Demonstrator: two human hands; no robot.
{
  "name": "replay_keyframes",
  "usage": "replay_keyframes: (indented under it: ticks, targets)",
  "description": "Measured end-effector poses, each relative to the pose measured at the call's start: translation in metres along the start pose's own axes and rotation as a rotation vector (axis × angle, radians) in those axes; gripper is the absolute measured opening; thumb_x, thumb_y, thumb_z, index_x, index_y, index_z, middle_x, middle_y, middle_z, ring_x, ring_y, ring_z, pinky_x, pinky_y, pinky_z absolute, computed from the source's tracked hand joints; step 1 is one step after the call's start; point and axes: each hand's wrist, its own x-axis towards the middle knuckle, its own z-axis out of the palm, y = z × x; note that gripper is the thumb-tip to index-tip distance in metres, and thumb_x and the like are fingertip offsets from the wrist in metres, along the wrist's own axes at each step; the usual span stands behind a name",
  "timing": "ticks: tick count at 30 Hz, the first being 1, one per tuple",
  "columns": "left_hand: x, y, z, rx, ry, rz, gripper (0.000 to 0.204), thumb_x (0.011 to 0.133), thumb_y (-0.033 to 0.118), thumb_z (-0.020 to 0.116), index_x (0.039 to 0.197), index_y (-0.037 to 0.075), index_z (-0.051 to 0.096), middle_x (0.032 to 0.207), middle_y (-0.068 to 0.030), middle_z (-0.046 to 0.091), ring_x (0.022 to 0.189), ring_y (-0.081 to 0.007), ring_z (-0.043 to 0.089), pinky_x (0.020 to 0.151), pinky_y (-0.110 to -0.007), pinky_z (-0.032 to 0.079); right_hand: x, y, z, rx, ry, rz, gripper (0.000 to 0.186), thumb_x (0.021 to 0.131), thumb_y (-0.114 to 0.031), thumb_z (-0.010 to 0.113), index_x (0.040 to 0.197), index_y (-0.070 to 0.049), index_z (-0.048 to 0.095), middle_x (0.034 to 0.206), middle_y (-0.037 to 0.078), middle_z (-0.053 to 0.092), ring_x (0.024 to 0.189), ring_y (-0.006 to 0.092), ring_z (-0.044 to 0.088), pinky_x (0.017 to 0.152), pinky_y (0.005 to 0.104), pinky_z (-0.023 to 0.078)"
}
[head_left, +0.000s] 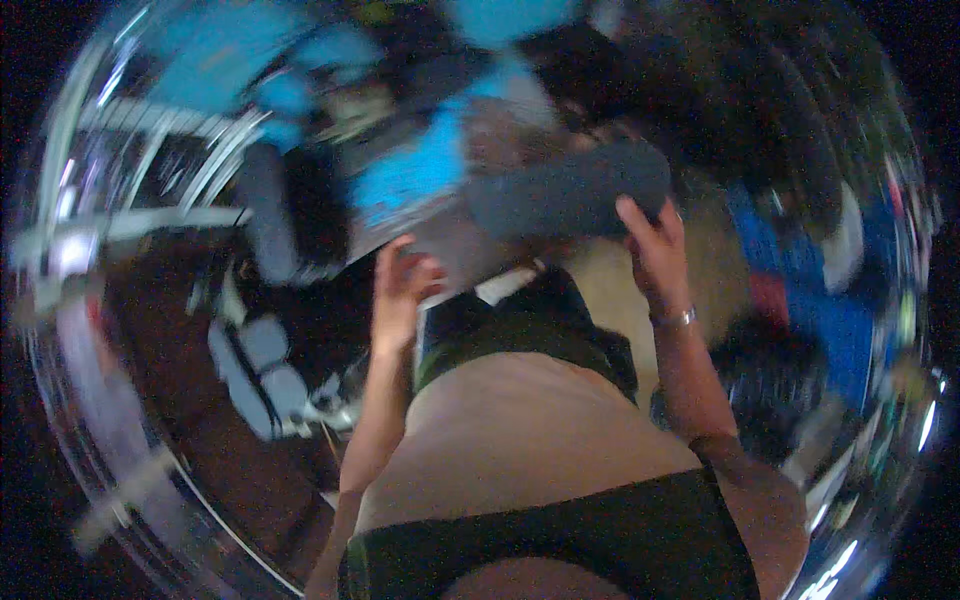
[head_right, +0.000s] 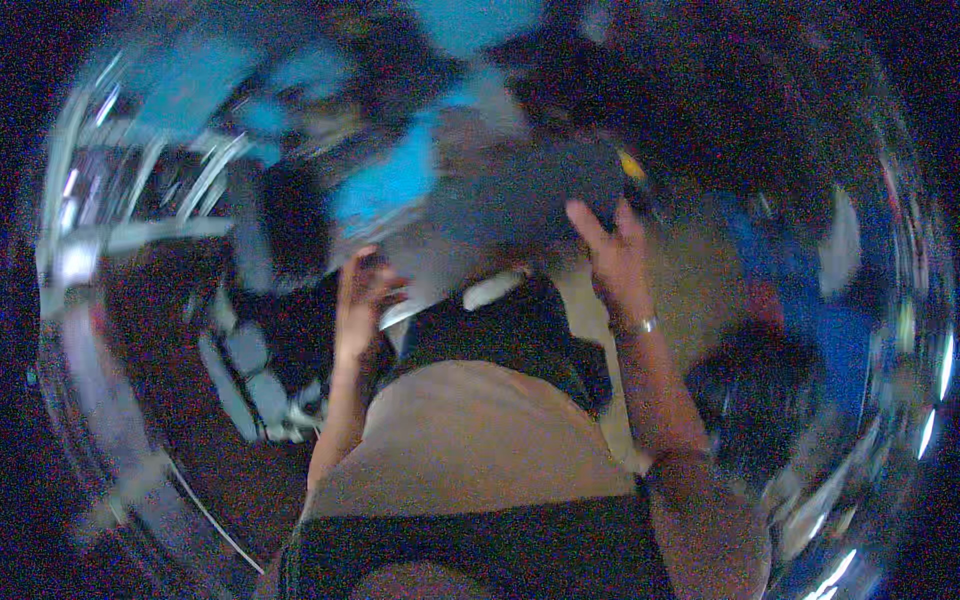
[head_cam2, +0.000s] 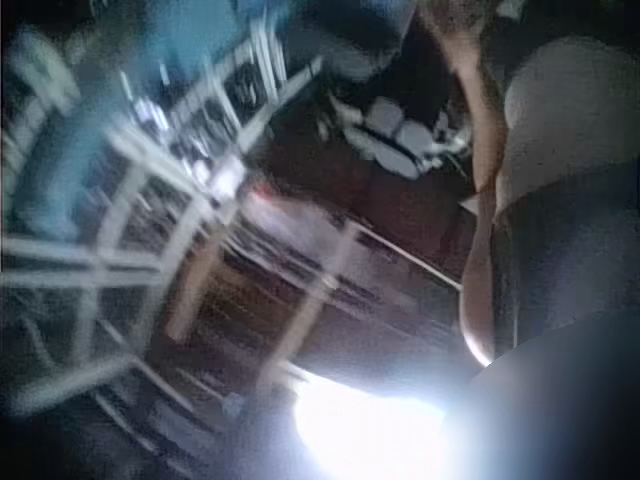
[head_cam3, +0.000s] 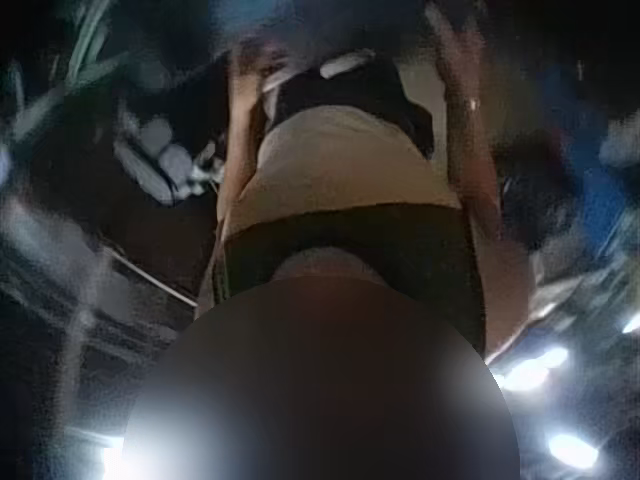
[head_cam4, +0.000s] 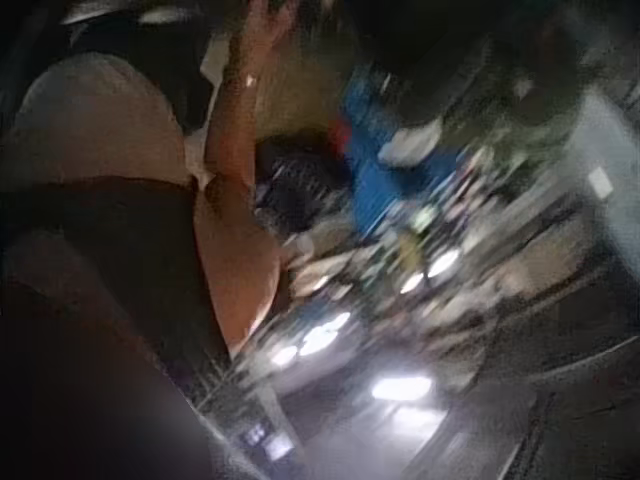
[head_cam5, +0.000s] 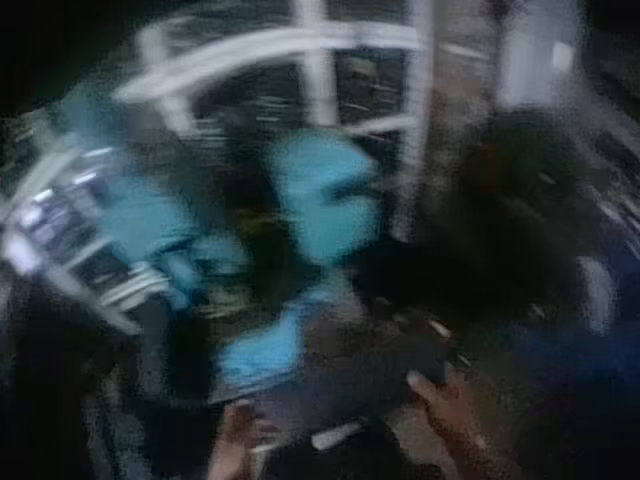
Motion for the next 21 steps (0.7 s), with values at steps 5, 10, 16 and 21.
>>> replay_keyframes:
  ticks: [5, 10, 16, 21]
  targets:
    - [0.024, -0.011, 0.018, 0.208, -0.057, -0.036, 0.053, 0.103, 0.028, 0.073, 0.148, 0.008, 0.053, 0.113, -0.0067, 0.067, 0.099, -0.0217, 0.071, 0.086, -0.036, 0.056, -0.013, 0.041, -0.174, 0.097, 0.777, -0.198, 0.043, 0.098, -0.014, 0.078, 0.137, -0.006, 0.062, 0.125, 0.009, 0.072, 0.101, 0.0218, 0.072, 0.080, 0.0387, 0.065]
    - [0.051, 0.001, 0.040, 0.350, -0.144, -0.122, 0.052, 0.105, 0.031, 0.070, 0.148, 0.008, 0.053, 0.116, -0.0072, 0.068, 0.101, -0.0210, 0.070, 0.089, -0.034, 0.055, -0.011, 0.121, -0.274, -0.159, 1.058, -0.071, 0.044, 0.096, -0.020, 0.081, 0.132, -0.001, 0.065, 0.121, 0.012, 0.076, 0.100, 0.0243, 0.073, 0.086, 0.0412, 0.061]
    - [0.082, 0.000, 0.062, 0.404, -0.240, -0.105, 0.053, 0.107, 0.034, 0.067, 0.151, 0.008, 0.051, 0.126, -0.0106, 0.065, 0.105, -0.0213, 0.070, 0.091, -0.035, 0.054, 0.049, 0.248, -0.274, -0.248, 1.107, 0.009, 0.039, 0.095, -0.013, 0.081, 0.129, -0.004, 0.063, 0.109, 0.008, 0.074, 0.089, 0.0232, 0.074, 0.067, 0.0416, 0.065]
    - [0.082, 0.000, 0.066, 0.429, -0.253, -0.099, 0.053, 0.107, 0.032, 0.067, 0.151, 0.009, 0.051, 0.125, -0.0083, 0.065, 0.105, -0.0204, 0.069, 0.091, -0.034, 0.053, 0.055, 0.256, -0.276, -0.085, 1.133, -0.001, 0.033, 0.096, -0.011, 0.078, 0.124, -0.004, 0.063, 0.108, 0.007, 0.074, 0.085, 0.0227, 0.075, 0.065, 0.0406, 0.068]
